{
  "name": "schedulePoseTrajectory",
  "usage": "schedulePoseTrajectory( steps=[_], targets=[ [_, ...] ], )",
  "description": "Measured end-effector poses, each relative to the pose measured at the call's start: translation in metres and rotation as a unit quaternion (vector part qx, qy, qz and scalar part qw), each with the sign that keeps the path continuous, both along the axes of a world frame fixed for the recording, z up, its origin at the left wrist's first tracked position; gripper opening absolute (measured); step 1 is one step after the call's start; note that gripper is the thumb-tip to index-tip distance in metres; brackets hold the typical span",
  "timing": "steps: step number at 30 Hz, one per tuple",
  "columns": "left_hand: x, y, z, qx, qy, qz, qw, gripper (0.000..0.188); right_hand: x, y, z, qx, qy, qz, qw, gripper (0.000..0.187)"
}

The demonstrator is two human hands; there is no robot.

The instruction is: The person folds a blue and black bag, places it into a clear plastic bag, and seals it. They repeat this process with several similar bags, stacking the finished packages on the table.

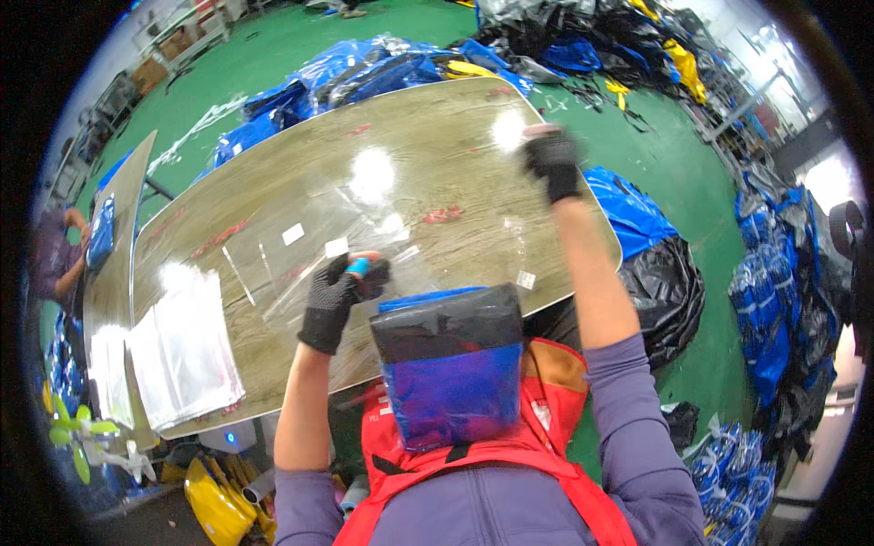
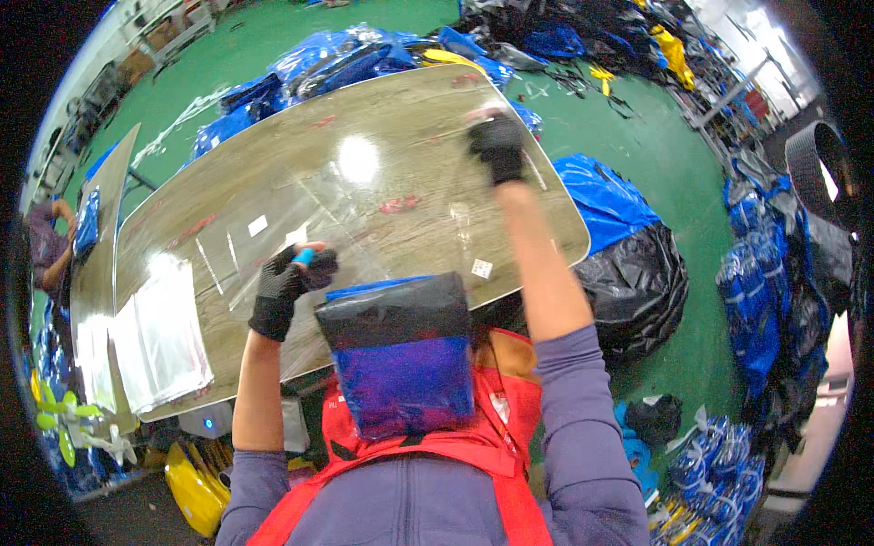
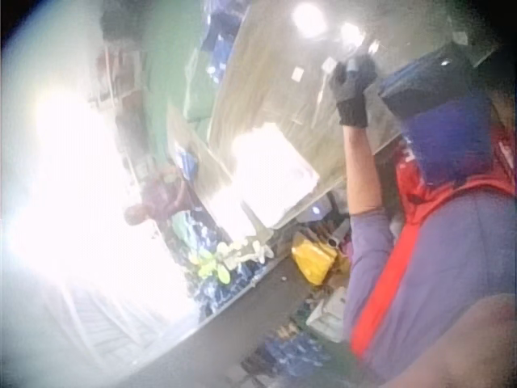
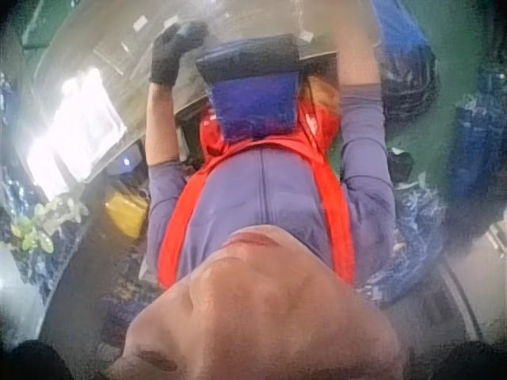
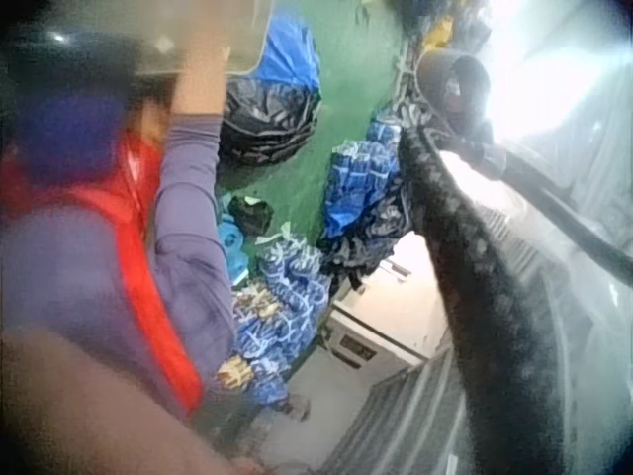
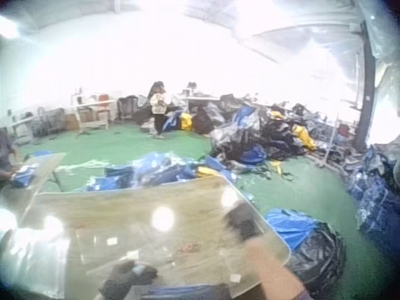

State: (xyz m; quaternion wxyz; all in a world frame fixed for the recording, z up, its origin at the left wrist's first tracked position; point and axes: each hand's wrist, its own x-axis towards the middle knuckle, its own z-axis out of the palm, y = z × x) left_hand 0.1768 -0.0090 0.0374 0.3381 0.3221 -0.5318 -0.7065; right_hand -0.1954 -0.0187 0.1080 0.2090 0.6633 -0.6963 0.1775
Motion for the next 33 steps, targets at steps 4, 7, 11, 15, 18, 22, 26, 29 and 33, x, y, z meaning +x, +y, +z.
schedulePoseTrajectory(
  steps=[4,7,11,15,18,22,26,29,33],
  targets=[
    [0.018,-0.014,0.007,-0.056,-0.136,-0.014,0.989,0.036,-0.071,0.055,-0.013,0.026,-0.474,-0.111,0.873,0.026],
    [0.023,-0.019,0.016,0.032,-0.057,-0.064,0.996,0.037,-0.033,0.088,-0.085,0.201,-0.617,0.056,0.759,0.026],
    [0.027,-0.003,0.02,0.064,-0.022,-0.046,0.997,0.043,0.017,0.112,-0.096,0.16,-0.823,0.146,0.524,0.04],
    [0.045,0.034,0.006,-0.066,0.033,-0.042,0.996,0.049,0.036,0.165,-0.055,0.227,-0.697,0.237,0.638,0.035],
    [0.06,0.057,0.001,-0.326,-0.17,-0.117,0.922,0.025,0.045,0.207,-0.063,0.233,-0.285,0.329,0.87,0.055],
    [0.059,0.059,0.022,-0.551,-0.34,-0.089,0.757,0.019,0.034,0.221,-0.064,0.203,-0.342,0.305,0.865,0.051],
    [0.024,0.045,0.032,-0.52,-0.276,0.053,0.807,0.02,0.044,0.184,-0.039,-0.032,-0.56,0.158,0.813,0.033],
    [-0.015,0.046,0.001,-0.526,-0.334,0.005,0.782,0.035,0.082,0.16,-0.058,0.249,-0.348,0.048,0.902,0.046],
    [-0.025,0.074,-0.024,-0.273,-0.187,0.071,0.941,0.065,0.096,0.175,-0.132,-0.017,-0.459,-0.027,0.888,0.035]
  ],
)
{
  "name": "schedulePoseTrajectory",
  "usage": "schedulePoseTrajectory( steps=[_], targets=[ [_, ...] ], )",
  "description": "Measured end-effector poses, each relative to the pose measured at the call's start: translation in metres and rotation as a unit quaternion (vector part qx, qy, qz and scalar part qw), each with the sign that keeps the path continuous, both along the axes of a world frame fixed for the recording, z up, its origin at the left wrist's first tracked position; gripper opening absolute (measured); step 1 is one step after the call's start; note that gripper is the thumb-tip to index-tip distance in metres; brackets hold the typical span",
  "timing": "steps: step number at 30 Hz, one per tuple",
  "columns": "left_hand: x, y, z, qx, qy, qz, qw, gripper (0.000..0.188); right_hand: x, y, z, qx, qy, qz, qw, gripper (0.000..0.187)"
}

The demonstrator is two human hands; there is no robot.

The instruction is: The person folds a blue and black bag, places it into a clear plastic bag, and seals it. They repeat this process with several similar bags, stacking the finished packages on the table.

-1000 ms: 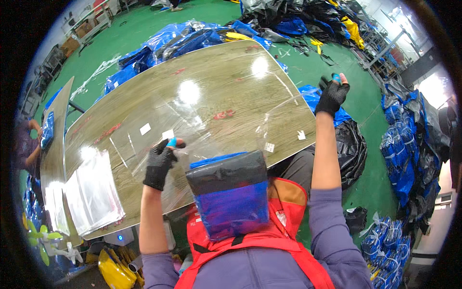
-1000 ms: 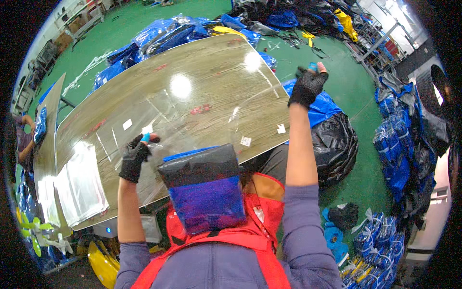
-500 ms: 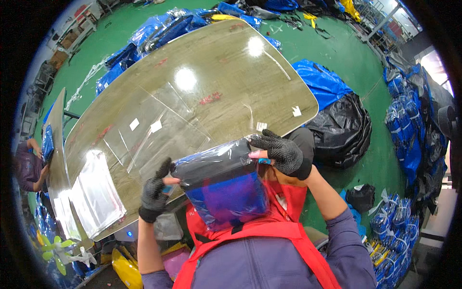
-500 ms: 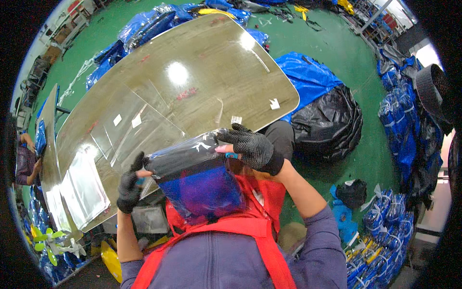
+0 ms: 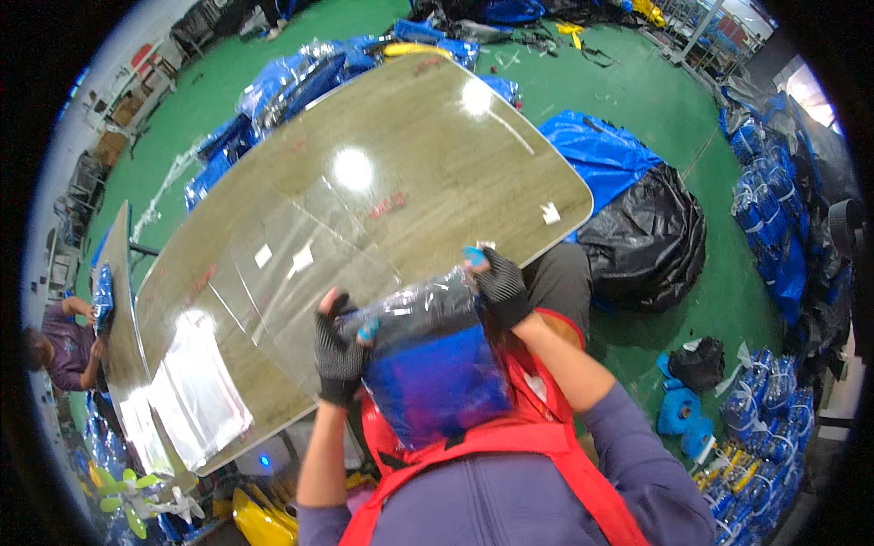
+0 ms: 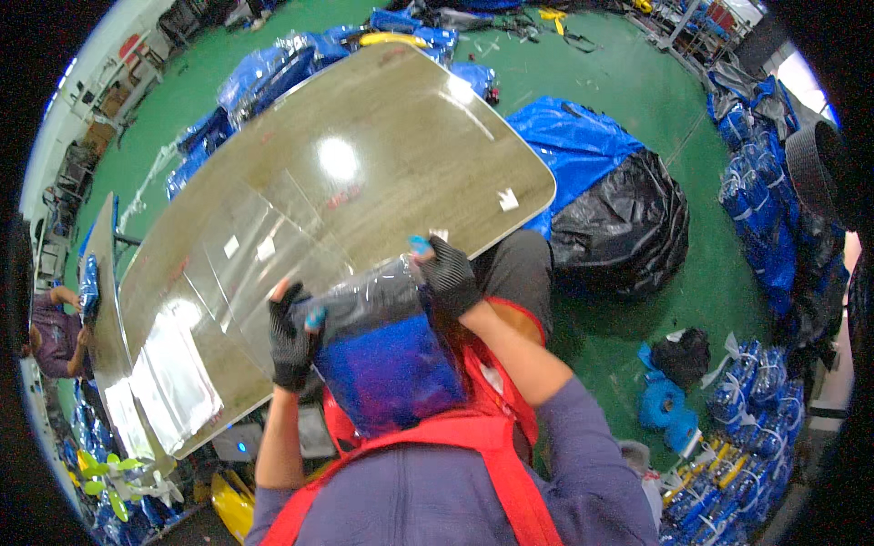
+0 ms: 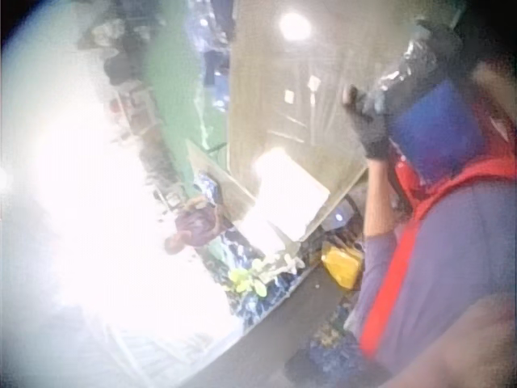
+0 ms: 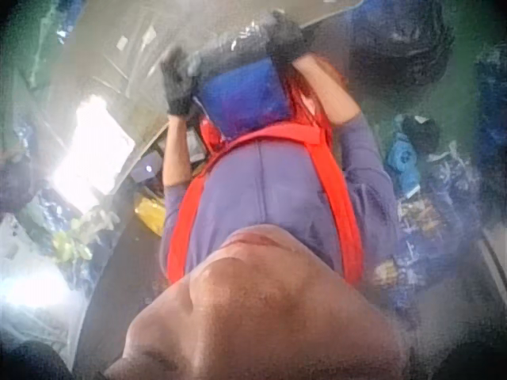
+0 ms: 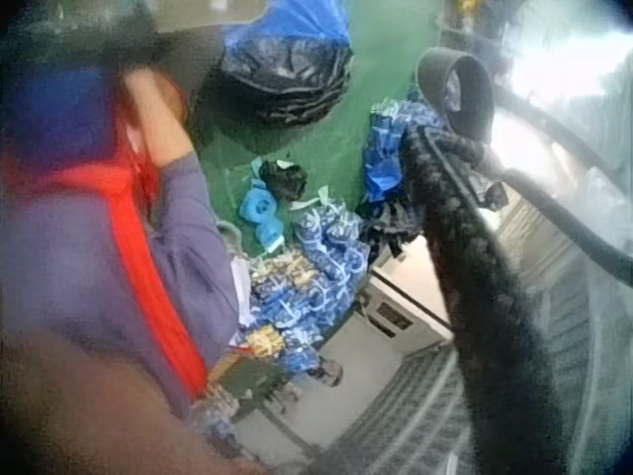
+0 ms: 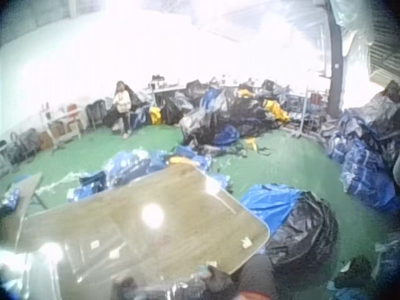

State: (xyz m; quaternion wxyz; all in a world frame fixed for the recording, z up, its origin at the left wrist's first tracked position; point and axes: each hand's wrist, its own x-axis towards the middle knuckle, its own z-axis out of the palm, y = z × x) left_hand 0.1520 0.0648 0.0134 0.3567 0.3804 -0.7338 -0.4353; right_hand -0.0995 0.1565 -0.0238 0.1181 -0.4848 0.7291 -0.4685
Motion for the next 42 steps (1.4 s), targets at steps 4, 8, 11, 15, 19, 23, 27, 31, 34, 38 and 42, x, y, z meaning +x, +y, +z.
schedulePoseTrajectory(
  steps=[4,8,11,15,19,23,27,31,34,38,42],
  targets=[
    [0.023,0.005,0.02,0.291,0.025,-0.063,0.954,0.084,-0.009,0.054,-0.028,-0.035,-0.17,0.104,0.979,0.037],
    [0.036,-0.017,0.024,0.308,-0.068,-0.161,0.935,0.071,-0.078,0.162,0.019,0.024,-0.235,-0.047,0.971,0.035],
    [0.027,-0.057,0.031,0.234,-0.119,-0.258,0.93,0.063,-0.12,0.24,0.046,0.715,0.111,-0.076,0.686,0.071],
    [-0.001,-0.167,0.11,0.123,0.01,-0.037,0.992,0.034,-0.119,0.257,0.052,0.37,0.102,-0.112,0.917,0.063],
    [-0.048,-0.214,0.192,-0.284,-0.023,0.075,0.956,0.039,-0.085,0.182,0.077,0.051,0.247,-0.075,0.965,0.06],
    [-0.1,-0.092,0.149,0.042,0.016,-0.215,0.975,0.035,-0.051,0.116,0.118,-0.014,0.344,-0.058,0.937,0.06],
    [-0.129,0.027,0.097,0.293,0.06,-0.285,0.911,0.038,-0.023,0.094,0.118,-0.034,0.352,-0.004,0.935,0.075],
    [-0.145,0.063,0.084,0.368,0.163,-0.265,0.876,0.043,-0.004,0.096,0.096,-0.115,0.15,0.075,0.979,0.077],
    [-0.149,0.065,0.079,0.356,0.154,-0.327,0.862,0.048,0.002,0.104,0.089,-0.191,-0.258,0.272,0.907,0.07],
    [-0.148,0.075,0.073,0.346,0.158,-0.317,0.869,0.041,-0.002,0.114,0.097,-0.165,-0.461,0.327,0.808,0.083],
    [-0.144,0.091,0.088,0.127,0.145,-0.174,0.966,0.039,-0.011,0.118,0.108,-0.052,0.163,0.073,0.982,0.096]
  ],
)
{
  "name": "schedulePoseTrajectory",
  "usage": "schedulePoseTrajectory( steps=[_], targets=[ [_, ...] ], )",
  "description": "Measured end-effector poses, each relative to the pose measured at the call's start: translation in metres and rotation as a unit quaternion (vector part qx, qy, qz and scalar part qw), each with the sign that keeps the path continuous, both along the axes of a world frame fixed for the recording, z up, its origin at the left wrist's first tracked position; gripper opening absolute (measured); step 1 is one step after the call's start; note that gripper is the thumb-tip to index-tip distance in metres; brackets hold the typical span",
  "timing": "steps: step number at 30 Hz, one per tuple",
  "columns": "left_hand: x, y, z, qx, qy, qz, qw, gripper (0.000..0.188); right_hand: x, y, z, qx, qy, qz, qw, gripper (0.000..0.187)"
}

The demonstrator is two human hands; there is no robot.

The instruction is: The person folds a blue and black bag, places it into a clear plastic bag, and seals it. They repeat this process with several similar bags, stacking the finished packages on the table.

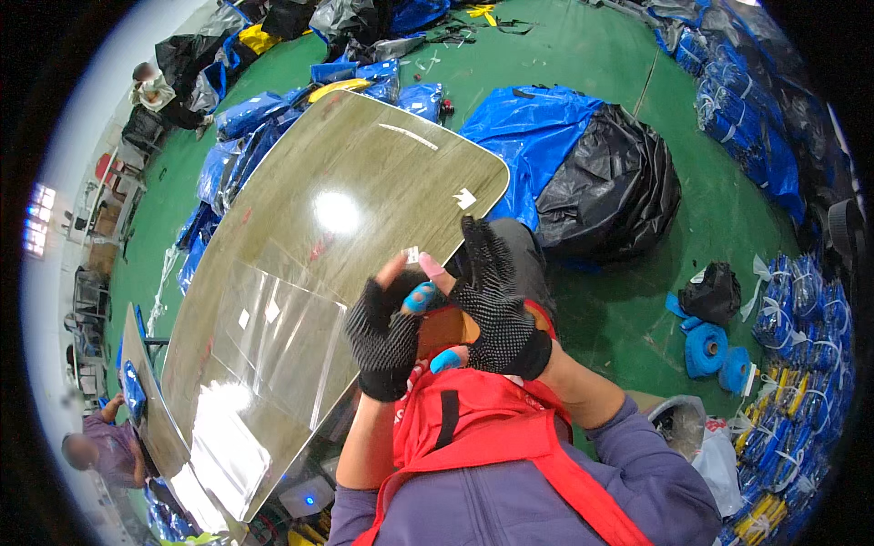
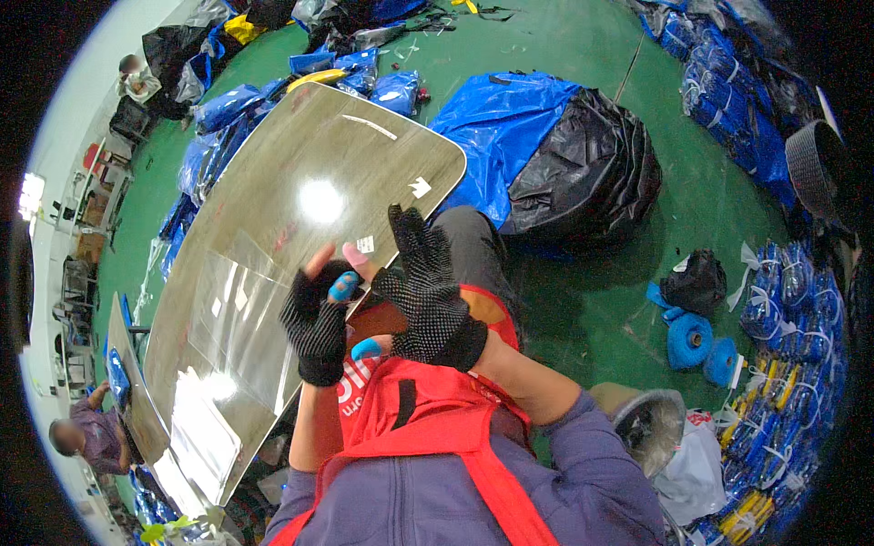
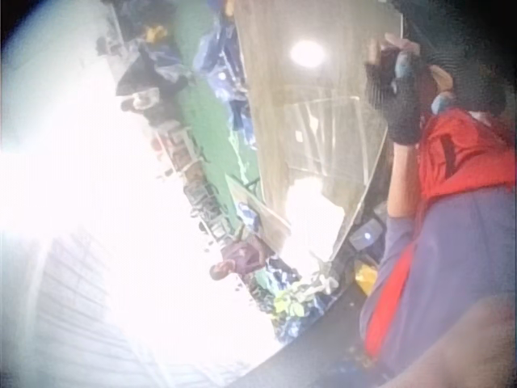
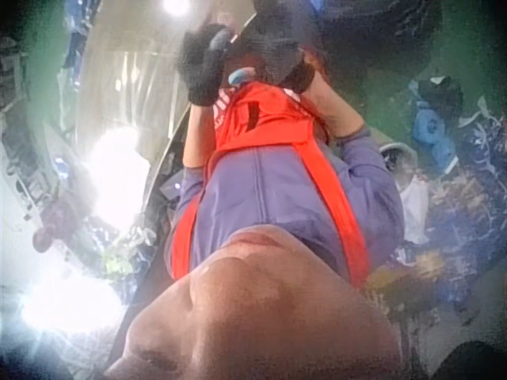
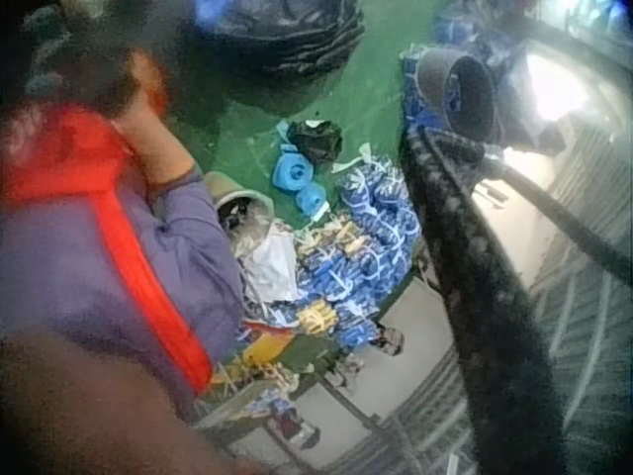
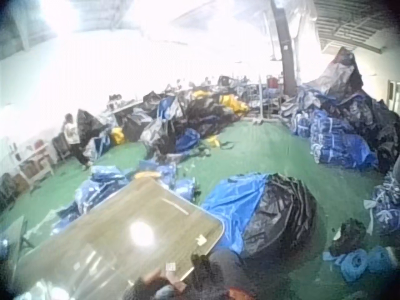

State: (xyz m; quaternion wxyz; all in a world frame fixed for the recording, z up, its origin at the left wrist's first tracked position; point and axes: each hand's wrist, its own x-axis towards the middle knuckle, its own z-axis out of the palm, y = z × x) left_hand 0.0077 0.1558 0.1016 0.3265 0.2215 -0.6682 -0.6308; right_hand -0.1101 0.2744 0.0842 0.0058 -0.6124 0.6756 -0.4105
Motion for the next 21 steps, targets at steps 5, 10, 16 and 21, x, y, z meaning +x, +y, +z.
schedulePoseTrajectory(
  steps=[5,10,16,21],
  targets=[
    [0.002,0.01,0.019,-0.386,-0.146,0.062,0.909,0.026,0.0,0.006,0.006,0.047,0.1,-0.103,0.989,0.095],
    [0.0,0.008,0.014,-0.445,-0.13,0.037,0.885,0.033,0.004,0.014,0.009,0.035,0.112,-0.097,0.988,0.093],
    [-0.011,0.007,0.011,-0.444,-0.158,-0.001,0.882,0.03,0.002,0.018,0.004,0.042,0.086,-0.103,0.99,0.093],
    [-0.019,0.0,0.007,-0.386,-0.128,0.005,0.914,0.025,0.001,0.013,-0.008,0.043,0.076,-0.106,0.991,0.095]
  ],
)
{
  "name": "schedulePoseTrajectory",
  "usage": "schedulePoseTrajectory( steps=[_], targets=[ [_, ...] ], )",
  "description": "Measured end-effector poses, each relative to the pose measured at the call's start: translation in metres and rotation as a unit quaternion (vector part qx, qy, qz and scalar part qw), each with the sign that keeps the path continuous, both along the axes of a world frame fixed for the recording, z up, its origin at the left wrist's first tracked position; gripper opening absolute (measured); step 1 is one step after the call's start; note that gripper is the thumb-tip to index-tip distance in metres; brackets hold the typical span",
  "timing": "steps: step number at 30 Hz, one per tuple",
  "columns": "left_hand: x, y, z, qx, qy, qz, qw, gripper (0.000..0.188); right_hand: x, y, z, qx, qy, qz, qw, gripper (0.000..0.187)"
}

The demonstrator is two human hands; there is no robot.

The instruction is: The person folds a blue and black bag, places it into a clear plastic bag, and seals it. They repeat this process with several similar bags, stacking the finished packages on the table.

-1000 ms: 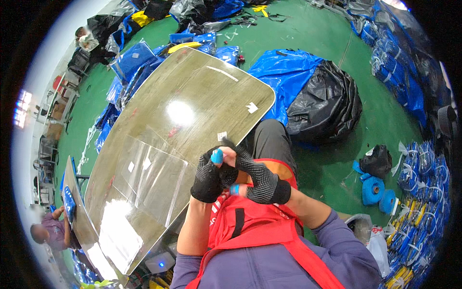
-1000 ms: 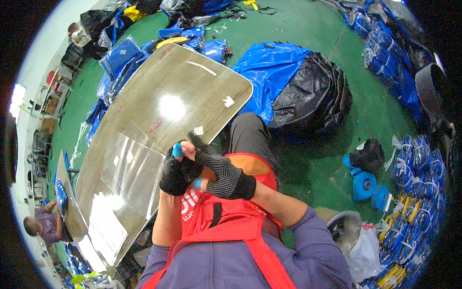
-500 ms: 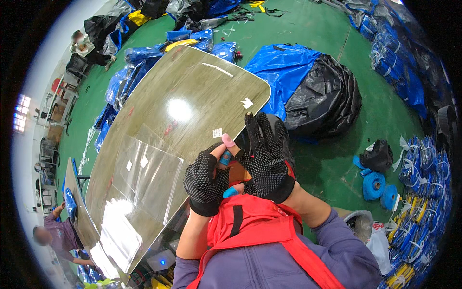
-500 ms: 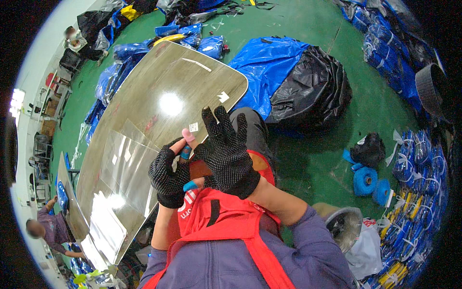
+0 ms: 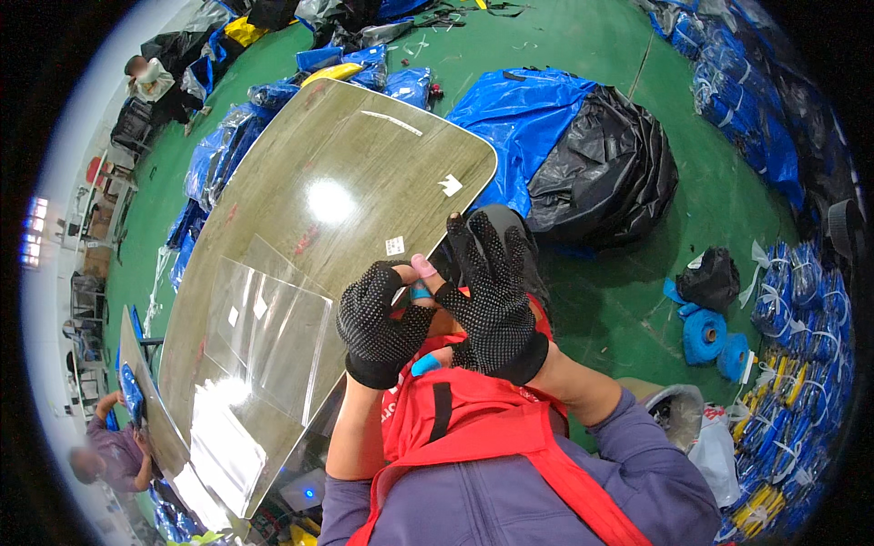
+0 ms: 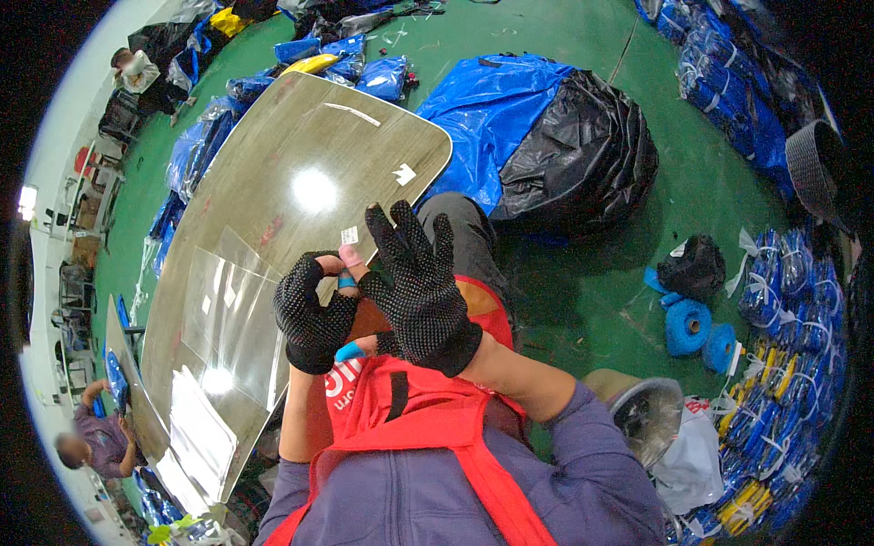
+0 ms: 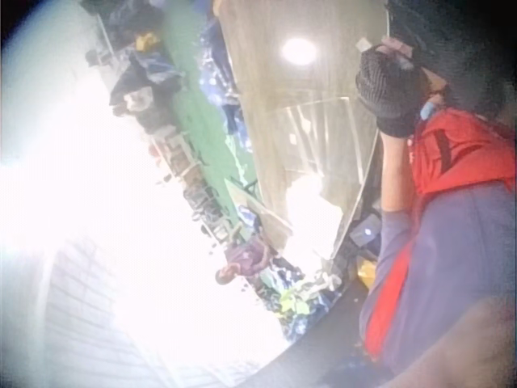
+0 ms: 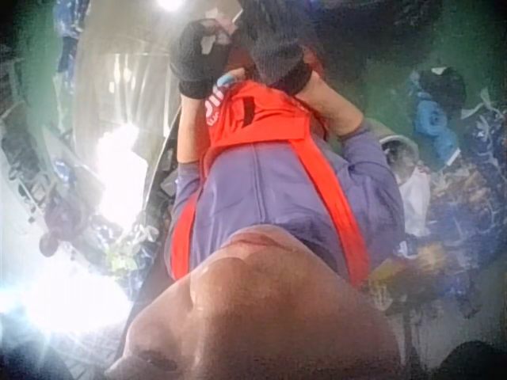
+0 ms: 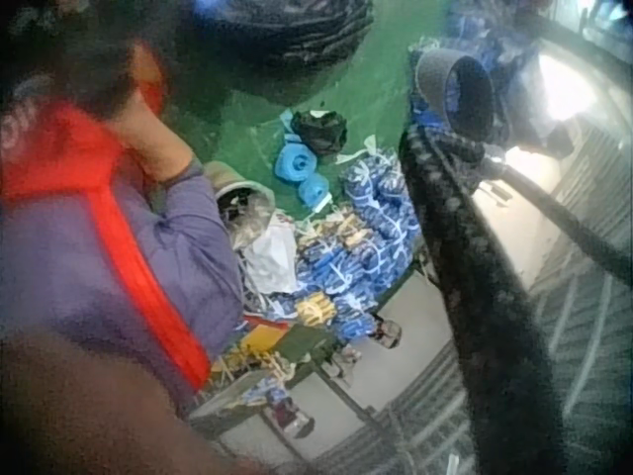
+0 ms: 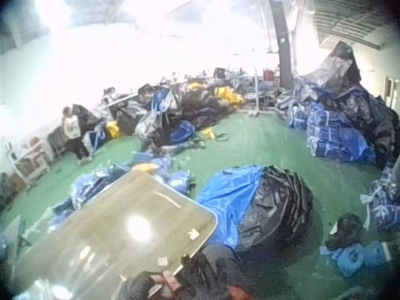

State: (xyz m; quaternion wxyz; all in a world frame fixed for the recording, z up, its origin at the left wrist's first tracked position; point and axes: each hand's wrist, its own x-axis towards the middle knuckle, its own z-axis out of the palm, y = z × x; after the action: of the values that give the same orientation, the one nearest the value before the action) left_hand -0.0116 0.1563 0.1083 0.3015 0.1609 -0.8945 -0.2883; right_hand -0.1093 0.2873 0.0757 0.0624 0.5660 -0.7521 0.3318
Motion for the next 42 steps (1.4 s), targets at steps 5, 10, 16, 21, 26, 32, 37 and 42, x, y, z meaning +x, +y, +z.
schedulePoseTrajectory(
  steps=[5,10,16,21,26,32,37,42],
  targets=[
    [0.002,-0.005,-0.007,0.041,0.007,-0.021,0.999,0.027,-0.004,-0.013,-0.015,-0.127,-0.269,0.121,0.947,0.093],
    [-0.001,-0.01,-0.015,0.035,0.051,0.011,0.998,0.022,-0.009,-0.023,-0.025,-0.092,-0.164,0.108,0.976,0.078],
    [-0.012,-0.007,-0.037,0.223,0.04,0.017,0.974,0.023,-0.01,-0.034,-0.022,-0.161,-0.478,0.095,0.858,0.054],
    [-0.01,0.012,-0.043,0.191,0.051,-0.026,0.98,0.025,-0.011,-0.037,-0.025,-0.137,-0.598,0.038,0.789,0.056],
    [-0.014,0.02,-0.037,0.104,0.02,0.003,0.994,0.031,-0.005,-0.038,-0.038,-0.189,-0.687,0.109,0.693,0.064],
    [-0.026,0.017,-0.039,0.081,0.06,-0.019,0.995,0.016,-0.002,-0.04,-0.04,-0.224,-0.765,0.135,0.589,0.067],
    [-0.021,0.015,-0.047,0.053,0.059,-0.018,0.997,0.014,-0.007,-0.031,-0.03,-0.143,-0.79,0.18,0.568,0.068],
    [-0.014,0.02,-0.048,0.131,0.103,-0.041,0.985,0.021,-0.01,-0.027,-0.03,-0.224,-0.728,0.144,0.631,0.057]
  ],
)
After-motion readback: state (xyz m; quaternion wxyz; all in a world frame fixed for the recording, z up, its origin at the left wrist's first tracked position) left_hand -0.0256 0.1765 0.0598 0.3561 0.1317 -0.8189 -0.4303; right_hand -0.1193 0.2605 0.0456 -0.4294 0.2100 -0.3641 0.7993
